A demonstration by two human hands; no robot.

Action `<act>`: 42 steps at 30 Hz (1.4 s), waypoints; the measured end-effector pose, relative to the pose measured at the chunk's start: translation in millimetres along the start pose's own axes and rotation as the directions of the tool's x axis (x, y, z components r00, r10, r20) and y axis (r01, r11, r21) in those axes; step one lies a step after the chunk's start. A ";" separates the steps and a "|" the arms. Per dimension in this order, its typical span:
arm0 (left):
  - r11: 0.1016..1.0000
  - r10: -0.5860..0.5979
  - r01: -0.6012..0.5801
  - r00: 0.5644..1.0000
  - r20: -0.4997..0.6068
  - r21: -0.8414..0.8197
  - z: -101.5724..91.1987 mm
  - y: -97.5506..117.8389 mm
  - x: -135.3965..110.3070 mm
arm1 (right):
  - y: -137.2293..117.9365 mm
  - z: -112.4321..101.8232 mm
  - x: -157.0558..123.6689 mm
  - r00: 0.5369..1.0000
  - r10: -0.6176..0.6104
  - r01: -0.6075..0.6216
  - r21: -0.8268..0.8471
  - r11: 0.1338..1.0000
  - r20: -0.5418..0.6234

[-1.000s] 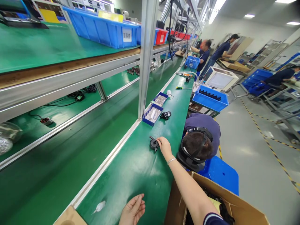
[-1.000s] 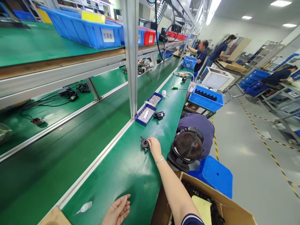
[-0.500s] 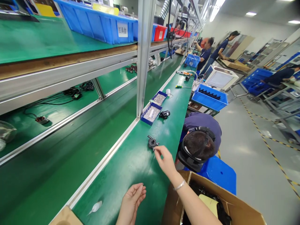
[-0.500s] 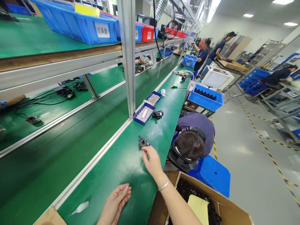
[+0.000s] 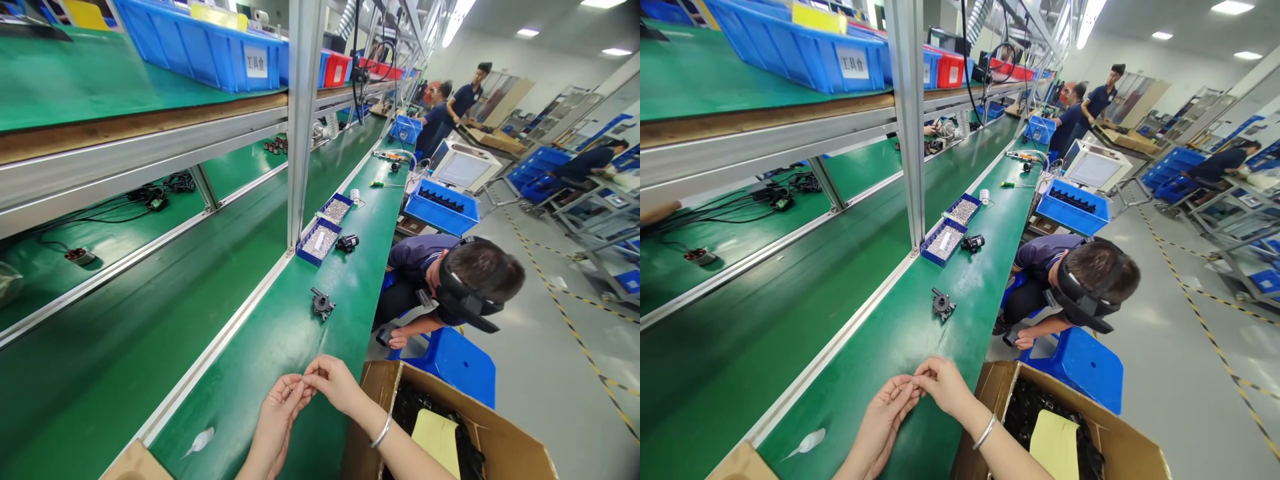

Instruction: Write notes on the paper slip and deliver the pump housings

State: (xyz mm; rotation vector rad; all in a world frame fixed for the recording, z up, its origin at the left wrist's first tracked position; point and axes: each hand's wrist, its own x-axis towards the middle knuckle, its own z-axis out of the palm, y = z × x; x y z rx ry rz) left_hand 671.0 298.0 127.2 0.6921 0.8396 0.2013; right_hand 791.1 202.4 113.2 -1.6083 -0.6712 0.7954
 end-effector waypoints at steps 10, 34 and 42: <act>0.992 -0.113 0.107 0.989 -0.099 -0.064 -17.8 -18.8 -2.5 | 13.9 -48.9 92.1 0.861 -0.381 0.150 -0.549 0.823 -0.337; 0.946 -0.324 0.324 0.936 -0.136 -0.024 -37.6 -37.8 7.5 | 42.7 -38.2 117.4 0.823 -0.552 0.174 -0.863 0.473 -0.136; 0.953 -0.295 0.301 0.947 -0.130 0.034 -47.0 -41.2 4.2 | 48.9 -39.8 115.0 0.780 -0.561 0.104 -0.828 0.551 -0.276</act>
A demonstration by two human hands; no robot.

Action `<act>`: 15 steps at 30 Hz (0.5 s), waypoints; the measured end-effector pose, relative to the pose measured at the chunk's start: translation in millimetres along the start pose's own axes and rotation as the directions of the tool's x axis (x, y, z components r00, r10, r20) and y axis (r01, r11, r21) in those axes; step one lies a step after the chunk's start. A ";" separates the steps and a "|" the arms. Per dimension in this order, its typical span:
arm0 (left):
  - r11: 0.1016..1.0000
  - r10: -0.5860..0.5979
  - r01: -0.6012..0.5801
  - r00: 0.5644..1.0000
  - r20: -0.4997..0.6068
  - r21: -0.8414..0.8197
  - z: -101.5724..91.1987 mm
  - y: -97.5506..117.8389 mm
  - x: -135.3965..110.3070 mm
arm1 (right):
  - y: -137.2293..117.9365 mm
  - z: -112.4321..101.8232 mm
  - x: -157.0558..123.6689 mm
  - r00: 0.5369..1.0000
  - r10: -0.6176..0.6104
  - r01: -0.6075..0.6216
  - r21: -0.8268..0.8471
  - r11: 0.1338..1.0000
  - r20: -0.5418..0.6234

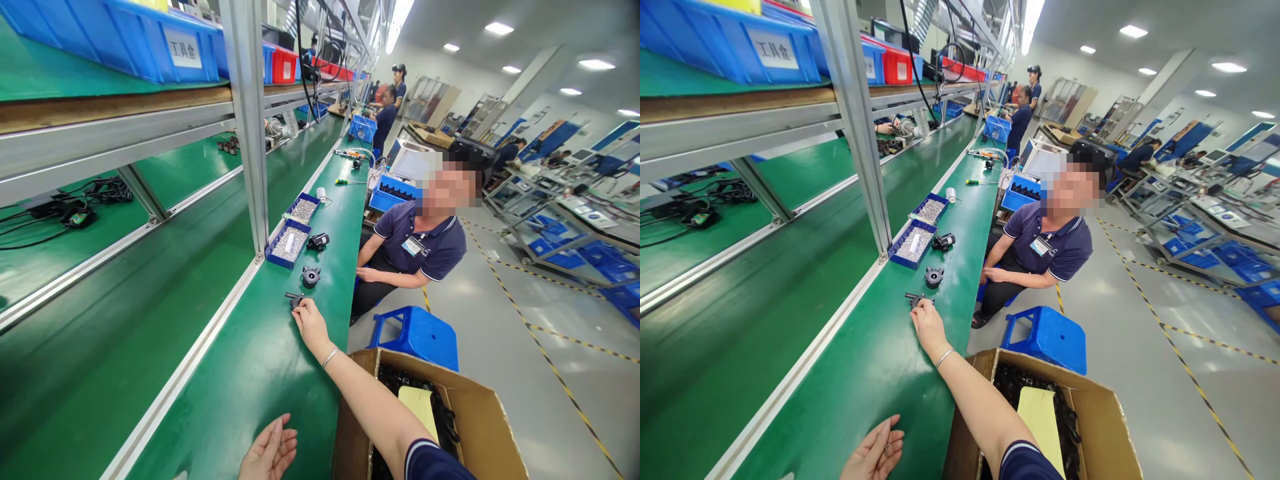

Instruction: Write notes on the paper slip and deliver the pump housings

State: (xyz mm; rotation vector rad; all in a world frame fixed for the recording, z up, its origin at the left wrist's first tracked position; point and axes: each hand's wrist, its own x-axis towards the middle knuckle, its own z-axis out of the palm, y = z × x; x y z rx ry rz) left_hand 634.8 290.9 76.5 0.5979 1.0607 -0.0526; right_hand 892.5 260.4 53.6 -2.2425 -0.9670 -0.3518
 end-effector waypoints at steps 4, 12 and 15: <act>0.999 0.033 -0.033 0.999 -0.009 -0.007 -2.3 -3.6 2.9 | -0.1 1.5 -3.0 0.997 0.056 -0.055 0.006 0.998 -0.046; 1.000 -0.012 0.013 0.998 -0.057 0.019 0.1 4.8 -0.6 | 2.9 -1.9 -9.0 0.998 0.061 -0.062 -0.016 0.998 -0.031; 0.999 -0.027 0.028 0.997 -0.067 0.023 1.6 6.1 -1.0 | 6.3 -3.8 -12.6 0.997 0.071 -0.072 -0.042 0.997 -0.020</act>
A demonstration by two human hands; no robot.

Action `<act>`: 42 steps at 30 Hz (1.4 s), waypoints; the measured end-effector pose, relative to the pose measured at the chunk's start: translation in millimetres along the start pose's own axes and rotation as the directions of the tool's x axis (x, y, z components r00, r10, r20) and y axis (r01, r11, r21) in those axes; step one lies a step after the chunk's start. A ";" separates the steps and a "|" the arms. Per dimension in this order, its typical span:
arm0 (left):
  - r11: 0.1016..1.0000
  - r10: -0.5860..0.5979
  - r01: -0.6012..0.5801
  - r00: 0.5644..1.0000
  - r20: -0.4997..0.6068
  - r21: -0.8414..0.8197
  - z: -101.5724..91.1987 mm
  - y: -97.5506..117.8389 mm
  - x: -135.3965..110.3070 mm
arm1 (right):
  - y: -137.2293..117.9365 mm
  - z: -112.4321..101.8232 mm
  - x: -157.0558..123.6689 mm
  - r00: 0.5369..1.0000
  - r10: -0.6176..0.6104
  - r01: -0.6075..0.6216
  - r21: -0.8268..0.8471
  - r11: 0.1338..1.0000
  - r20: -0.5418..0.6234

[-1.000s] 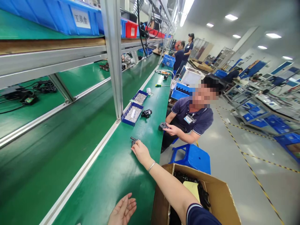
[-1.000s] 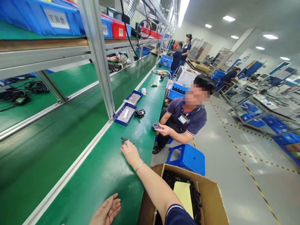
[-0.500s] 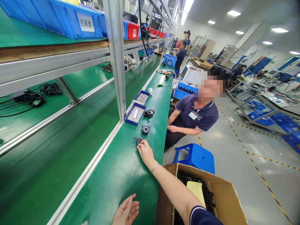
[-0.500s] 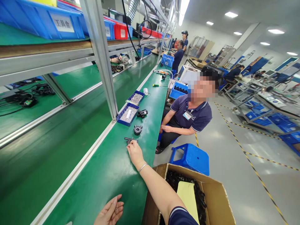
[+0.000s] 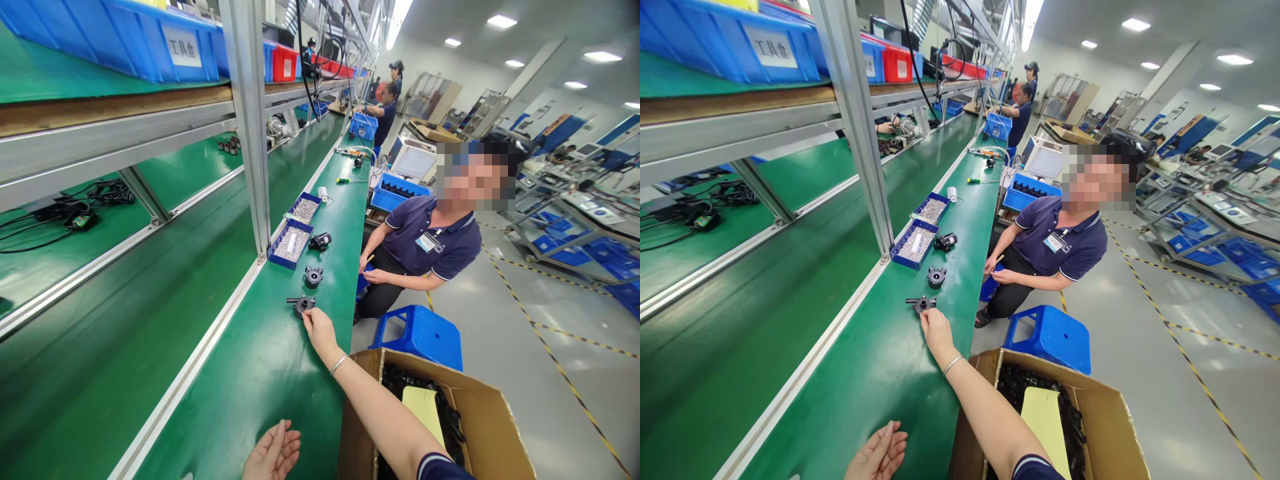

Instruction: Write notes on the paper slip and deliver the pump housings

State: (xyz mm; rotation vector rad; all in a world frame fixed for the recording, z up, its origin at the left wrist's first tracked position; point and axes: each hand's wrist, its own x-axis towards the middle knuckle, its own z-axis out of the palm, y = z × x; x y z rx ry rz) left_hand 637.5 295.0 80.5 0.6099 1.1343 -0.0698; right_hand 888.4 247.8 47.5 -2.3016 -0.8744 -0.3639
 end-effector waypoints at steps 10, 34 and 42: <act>0.998 0.064 -0.064 0.998 -0.015 -0.013 12.4 -11.5 6.5 | 10.3 -8.6 4.4 0.979 -0.150 0.160 -0.066 0.985 0.139; 0.955 0.129 -0.216 0.921 0.367 0.204 35.4 38.8 -12.8 | -52.6 -90.4 -67.9 0.686 -0.178 -0.602 0.688 0.406 0.706; 0.983 0.086 -0.131 0.950 0.299 0.132 44.9 35.6 -3.6 | -4.5 -73.3 -22.0 0.868 0.265 -0.484 0.593 0.644 0.421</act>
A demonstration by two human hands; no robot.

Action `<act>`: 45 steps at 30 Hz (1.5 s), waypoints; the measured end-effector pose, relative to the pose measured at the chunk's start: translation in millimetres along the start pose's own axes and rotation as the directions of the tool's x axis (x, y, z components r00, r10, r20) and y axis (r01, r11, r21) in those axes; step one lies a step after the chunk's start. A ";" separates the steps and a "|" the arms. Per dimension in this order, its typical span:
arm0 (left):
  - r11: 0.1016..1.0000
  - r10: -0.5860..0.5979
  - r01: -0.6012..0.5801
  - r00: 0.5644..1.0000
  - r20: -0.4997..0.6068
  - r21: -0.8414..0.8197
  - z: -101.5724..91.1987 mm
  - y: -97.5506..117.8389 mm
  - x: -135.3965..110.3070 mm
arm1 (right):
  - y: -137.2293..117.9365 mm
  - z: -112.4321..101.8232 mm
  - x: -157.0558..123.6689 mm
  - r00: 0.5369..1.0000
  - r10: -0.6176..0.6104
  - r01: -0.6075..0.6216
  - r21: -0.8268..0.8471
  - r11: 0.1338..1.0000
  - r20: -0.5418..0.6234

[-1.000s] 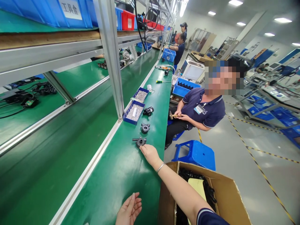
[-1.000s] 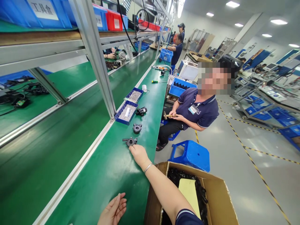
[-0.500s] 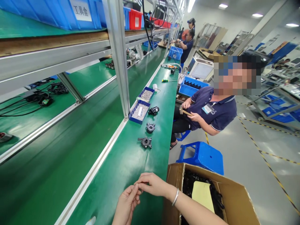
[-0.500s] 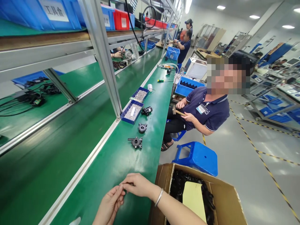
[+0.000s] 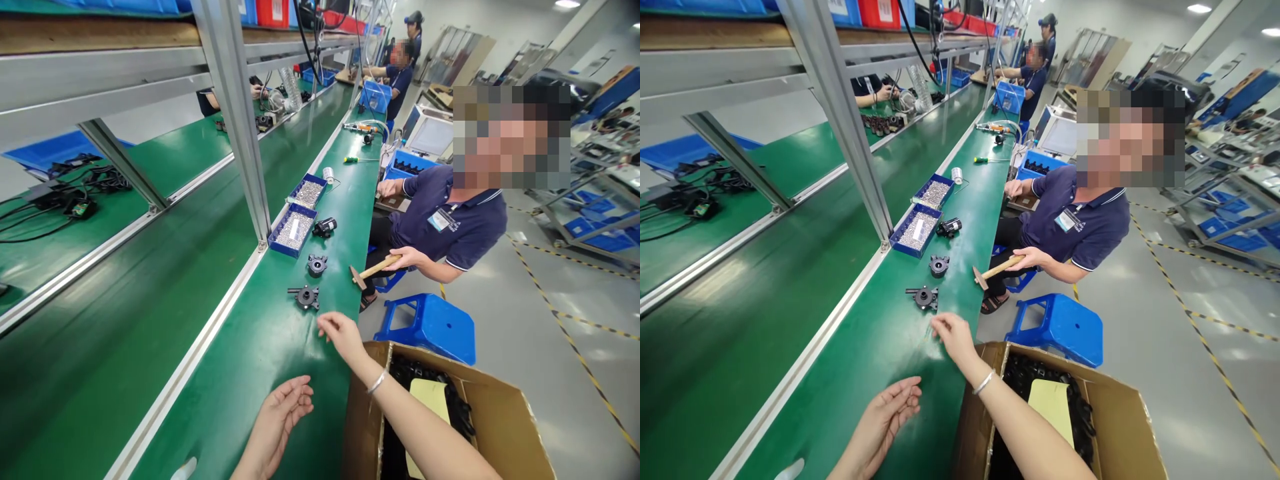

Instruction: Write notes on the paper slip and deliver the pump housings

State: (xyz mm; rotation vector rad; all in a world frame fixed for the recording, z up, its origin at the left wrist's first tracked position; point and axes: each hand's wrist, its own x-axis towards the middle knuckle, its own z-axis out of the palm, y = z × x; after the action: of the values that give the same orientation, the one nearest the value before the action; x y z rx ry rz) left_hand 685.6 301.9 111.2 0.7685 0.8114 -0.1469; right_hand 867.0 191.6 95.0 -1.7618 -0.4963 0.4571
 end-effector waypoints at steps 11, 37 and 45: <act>0.999 -0.026 0.029 0.990 -0.137 0.016 4.5 -8.0 13.8 | 33.0 0.5 80.3 0.929 -0.339 0.237 -0.464 0.854 -0.150; 0.955 0.248 -0.285 0.918 -0.310 -0.079 28.7 76.4 66.3 | 34.4 -14.9 69.4 0.857 -0.497 0.454 -0.651 0.609 0.133; 0.911 0.396 -0.411 0.851 -0.346 0.032 44.6 108.3 100.2 | 33.3 -22.7 51.5 0.875 -0.480 0.422 -0.579 0.698 0.059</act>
State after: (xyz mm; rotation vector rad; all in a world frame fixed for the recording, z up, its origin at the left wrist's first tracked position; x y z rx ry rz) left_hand 825.0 366.8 121.4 0.9219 0.9614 0.3959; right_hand 925.2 194.4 65.5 -2.1290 -1.0571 -0.1642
